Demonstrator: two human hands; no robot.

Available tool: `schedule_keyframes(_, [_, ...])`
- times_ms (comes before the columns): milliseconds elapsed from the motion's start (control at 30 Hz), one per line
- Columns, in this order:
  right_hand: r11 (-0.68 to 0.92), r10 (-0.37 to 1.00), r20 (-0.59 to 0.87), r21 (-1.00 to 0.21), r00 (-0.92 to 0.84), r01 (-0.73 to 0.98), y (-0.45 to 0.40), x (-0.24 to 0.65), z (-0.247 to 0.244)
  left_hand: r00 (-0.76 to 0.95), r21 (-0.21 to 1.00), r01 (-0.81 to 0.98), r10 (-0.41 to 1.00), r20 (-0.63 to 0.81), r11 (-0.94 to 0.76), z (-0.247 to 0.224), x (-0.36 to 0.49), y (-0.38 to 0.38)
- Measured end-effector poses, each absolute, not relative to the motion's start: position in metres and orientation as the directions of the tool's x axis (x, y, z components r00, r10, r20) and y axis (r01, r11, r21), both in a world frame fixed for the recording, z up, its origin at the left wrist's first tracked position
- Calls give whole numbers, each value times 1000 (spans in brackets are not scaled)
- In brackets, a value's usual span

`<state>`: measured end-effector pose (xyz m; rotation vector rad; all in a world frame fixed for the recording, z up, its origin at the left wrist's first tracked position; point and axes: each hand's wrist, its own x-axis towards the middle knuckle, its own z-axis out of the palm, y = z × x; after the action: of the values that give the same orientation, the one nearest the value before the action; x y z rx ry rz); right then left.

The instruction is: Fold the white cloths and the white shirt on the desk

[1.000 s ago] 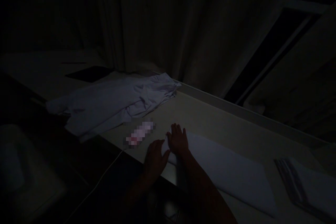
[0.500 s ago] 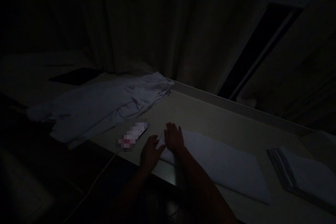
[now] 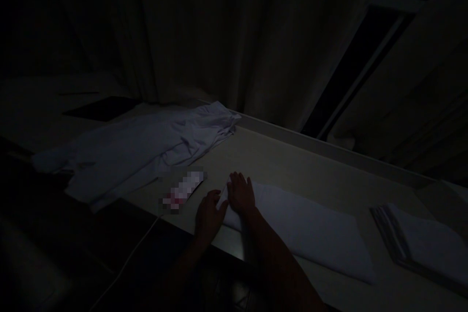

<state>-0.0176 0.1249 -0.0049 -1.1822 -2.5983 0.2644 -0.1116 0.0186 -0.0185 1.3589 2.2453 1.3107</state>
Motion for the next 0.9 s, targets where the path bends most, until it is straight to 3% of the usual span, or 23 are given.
schedule_keyframes(167, [657,752,174,-272,-636,703,124,-17,-3,-529,828,535,831,172,170,-17,-117,26])
schedule_keyframes(367, [637,769,180,-304,-613,709,124,-18,-4,-568,835,474,822,49,278,-11,-123,32])
schedule_keyframes(900, [613,787,156,-309,-597,727,125,-20,-3,-440,740,627,894,81,242,-8,-122,30])
